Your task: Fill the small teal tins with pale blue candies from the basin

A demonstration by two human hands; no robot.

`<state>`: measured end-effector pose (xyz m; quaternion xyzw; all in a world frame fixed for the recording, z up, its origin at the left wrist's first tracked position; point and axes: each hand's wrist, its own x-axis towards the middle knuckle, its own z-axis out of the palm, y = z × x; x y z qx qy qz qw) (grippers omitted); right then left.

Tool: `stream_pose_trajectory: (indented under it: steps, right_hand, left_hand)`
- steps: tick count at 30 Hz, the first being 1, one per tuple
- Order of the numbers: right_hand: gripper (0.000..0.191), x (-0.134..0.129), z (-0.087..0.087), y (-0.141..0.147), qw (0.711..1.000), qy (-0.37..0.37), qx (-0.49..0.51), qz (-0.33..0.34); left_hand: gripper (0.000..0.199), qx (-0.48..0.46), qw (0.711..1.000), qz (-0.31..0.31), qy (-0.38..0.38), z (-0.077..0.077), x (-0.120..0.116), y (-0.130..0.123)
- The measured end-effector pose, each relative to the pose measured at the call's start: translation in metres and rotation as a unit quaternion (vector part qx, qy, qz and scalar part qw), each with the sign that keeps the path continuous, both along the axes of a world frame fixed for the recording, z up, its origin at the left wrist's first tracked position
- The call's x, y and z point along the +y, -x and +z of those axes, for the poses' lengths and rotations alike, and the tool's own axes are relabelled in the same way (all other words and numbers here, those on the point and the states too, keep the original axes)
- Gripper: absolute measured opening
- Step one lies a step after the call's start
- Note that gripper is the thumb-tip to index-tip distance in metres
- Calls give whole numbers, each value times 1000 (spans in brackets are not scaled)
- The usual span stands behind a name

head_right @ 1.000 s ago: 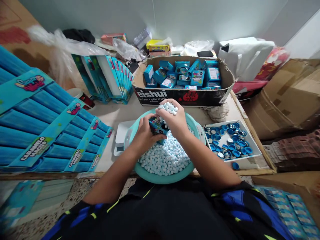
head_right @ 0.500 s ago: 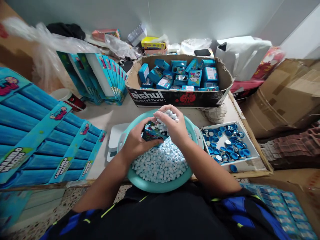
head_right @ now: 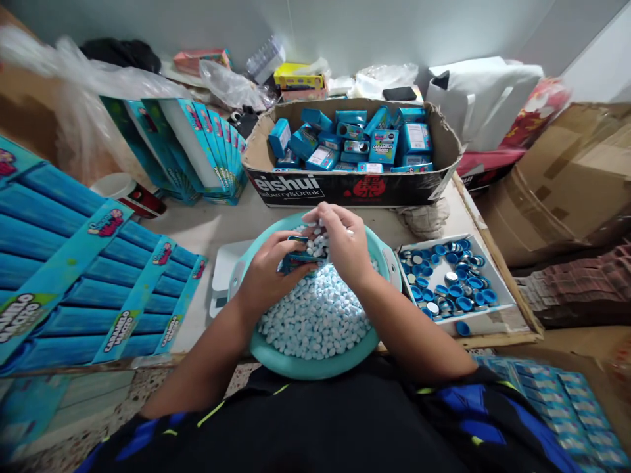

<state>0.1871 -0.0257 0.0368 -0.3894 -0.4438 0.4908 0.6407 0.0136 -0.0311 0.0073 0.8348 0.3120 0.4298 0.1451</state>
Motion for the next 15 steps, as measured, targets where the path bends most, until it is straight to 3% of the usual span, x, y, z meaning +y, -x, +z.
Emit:
stream_pose_trajectory:
  steps: [4,10,15]
  right_hand:
    - [37,0,-2,1,999,-23,-36,3]
    - [51,2,-5,0,999,-44,-22,5]
    - [73,2,-10,-5,995,-82,-11,55]
  left_hand:
    - [29,1,1000,5,26,4,-2,0]
    - [27,27,998,5,52,3,-2,2]
    - [41,-2,998,-5,61,3,1,4]
